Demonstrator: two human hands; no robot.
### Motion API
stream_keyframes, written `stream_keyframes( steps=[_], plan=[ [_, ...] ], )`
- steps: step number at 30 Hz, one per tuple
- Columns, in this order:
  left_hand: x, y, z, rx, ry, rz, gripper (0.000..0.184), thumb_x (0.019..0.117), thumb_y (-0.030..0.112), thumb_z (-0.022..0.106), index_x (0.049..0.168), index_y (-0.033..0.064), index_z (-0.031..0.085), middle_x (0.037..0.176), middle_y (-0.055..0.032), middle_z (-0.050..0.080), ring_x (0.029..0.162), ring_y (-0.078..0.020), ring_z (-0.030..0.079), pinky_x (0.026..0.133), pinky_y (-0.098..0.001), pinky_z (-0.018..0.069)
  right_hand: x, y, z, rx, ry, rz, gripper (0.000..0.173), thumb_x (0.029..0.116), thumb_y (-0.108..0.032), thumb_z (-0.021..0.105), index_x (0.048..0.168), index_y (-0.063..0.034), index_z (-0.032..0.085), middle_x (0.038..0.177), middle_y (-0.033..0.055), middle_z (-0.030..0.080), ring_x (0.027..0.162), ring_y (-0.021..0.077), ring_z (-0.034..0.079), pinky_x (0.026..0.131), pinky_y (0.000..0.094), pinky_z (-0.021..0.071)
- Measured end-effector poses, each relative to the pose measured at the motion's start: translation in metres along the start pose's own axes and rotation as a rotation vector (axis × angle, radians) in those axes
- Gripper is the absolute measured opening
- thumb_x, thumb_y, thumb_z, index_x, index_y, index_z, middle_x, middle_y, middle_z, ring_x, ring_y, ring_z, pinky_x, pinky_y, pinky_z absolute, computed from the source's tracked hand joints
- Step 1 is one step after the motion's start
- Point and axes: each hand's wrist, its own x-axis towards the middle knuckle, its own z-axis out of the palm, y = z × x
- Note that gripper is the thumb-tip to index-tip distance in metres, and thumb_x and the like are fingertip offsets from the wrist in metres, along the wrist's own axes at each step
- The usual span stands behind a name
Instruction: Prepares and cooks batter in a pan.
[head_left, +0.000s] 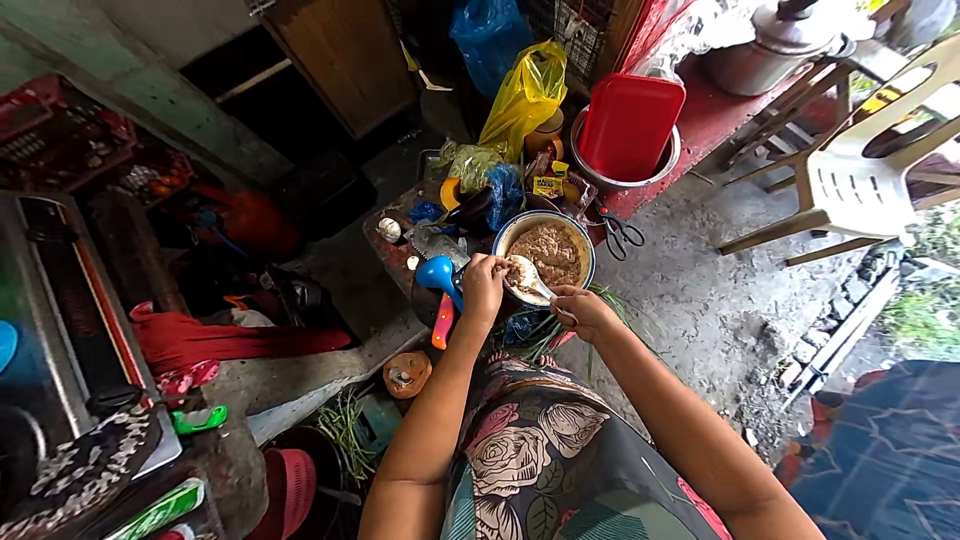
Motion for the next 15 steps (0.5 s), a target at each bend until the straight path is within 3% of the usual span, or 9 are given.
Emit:
stream_keyframes(
  steps=[3,6,8,9,10,11,12,13,15],
  plan=[
    [0.003,0.001,-0.001,-0.261,0.005,-0.134,0.024,0.1025,0.006,0.059,0.124,-0.0016,0.064,0.122,-0.0216,0.064,0.108,-0.0293,0.066,0.096,-0.0436,0.0535,-0.006,0.002,-0.004,0.076,-0.004,-0.05,0.025,0.1043,-0.002,0.049,0.128,-0.0014,0.057,0.073,0.0013,0.057,0.047,0.0034,0.039,0.043,0.0183,0.0325],
    [0.003,0.009,0.007,-0.761,-0.119,-0.39,0.034,0.1109,0.01,0.04,0.141,-0.004,0.048,0.133,-0.0231,0.056,0.11,-0.026,0.063,0.097,-0.0405,0.0528,-0.012,0.004,-0.004,0.093,0.036,-0.17,0.025,0.1043,-0.001,0.05,0.128,0.0005,0.057,0.074,0.0037,0.06,0.046,0.0038,0.041,0.042,0.0182,0.0343],
    [0.002,0.024,0.008,-1.054,-0.159,-0.572,0.039,0.1139,0.02,0.031,0.143,-0.002,0.042,0.122,-0.0179,0.055,0.098,-0.0226,0.063,0.088,-0.0369,0.0546,-0.014,0.008,-0.002,-0.021,0.1,-0.307,0.024,0.1031,0.0,0.053,0.127,0.0021,0.058,0.078,0.0046,0.063,0.049,0.0036,0.046,0.045,0.0181,0.0391],
    [0.003,0.03,0.008,-1.151,-0.173,-0.629,0.042,0.1141,0.027,0.03,0.144,-0.0005,0.041,0.12,-0.0169,0.056,0.096,-0.023,0.063,0.087,-0.0368,0.0553,-0.014,0.01,-0.002,-0.159,0.158,-0.395,0.024,0.1024,-0.002,0.055,0.126,0.002,0.06,0.083,0.0047,0.065,0.056,0.0043,0.052,0.052,0.0196,0.044],
    [0.004,0.034,0.008,-1.215,-0.185,-0.653,0.045,0.1137,0.031,0.031,0.146,0.0011,0.04,0.124,-0.0176,0.057,0.1,-0.0242,0.064,0.088,-0.0371,0.0559,-0.013,0.013,-0.004,-0.336,0.23,-0.484,0.026,0.1019,-0.004,0.056,0.126,0.0012,0.063,0.093,0.0069,0.068,0.07,0.0079,0.06,0.066,0.0247,0.0509],
    [0.004,0.037,0.009,-1.244,-0.2,-0.648,0.047,0.1133,0.033,0.031,0.148,0.0022,0.039,0.129,-0.0181,0.057,0.105,-0.025,0.064,0.091,-0.0376,0.0557,-0.016,0.015,-0.006,-0.512,0.295,-0.559,0.029,0.1026,-0.006,0.054,0.129,-0.0003,0.065,0.109,0.0127,0.072,0.093,0.0176,0.069,0.086,0.0365,0.0555],
    [0.004,0.039,0.011,-1.24,-0.208,-0.629,0.047,0.1131,0.033,0.032,0.148,0.0029,0.04,0.13,-0.0177,0.057,0.107,-0.0244,0.064,0.092,-0.0372,0.0554,-0.02,0.017,-0.006,-0.663,0.356,-0.641,0.032,0.1035,-0.007,0.051,0.13,-0.0018,0.067,0.12,0.018,0.071,0.108,0.0294,0.07,0.096,0.0495,0.0537],
    [0.004,0.041,0.013,-1.225,-0.208,-0.605,0.044,0.113,0.031,0.034,0.146,0.0027,0.042,0.127,-0.0167,0.058,0.105,-0.0233,0.064,0.091,-0.0363,0.0553,-0.023,0.02,-0.005,-0.787,0.434,-0.739,0.033,0.1035,-0.006,0.048,0.129,-0.0034,0.07,0.12,0.0219,0.071,0.108,0.0386,0.07,0.093,0.0587,0.0534],
    [0.004,0.044,0.017,-1.193,-0.197,-0.57,0.035,0.1117,0.023,0.041,0.139,0.002,0.048,0.117,-0.0135,0.062,0.097,-0.0201,0.065,0.086,-0.0334,0.0564,-0.021,0.028,-0.002,-0.908,0.627,-0.984,0.033,0.0997,-0.001,0.05,0.119,-0.0064,0.076,0.102,0.0234,0.073,0.089,0.043,0.072,0.074,0.0601,0.0565]
  ],
)
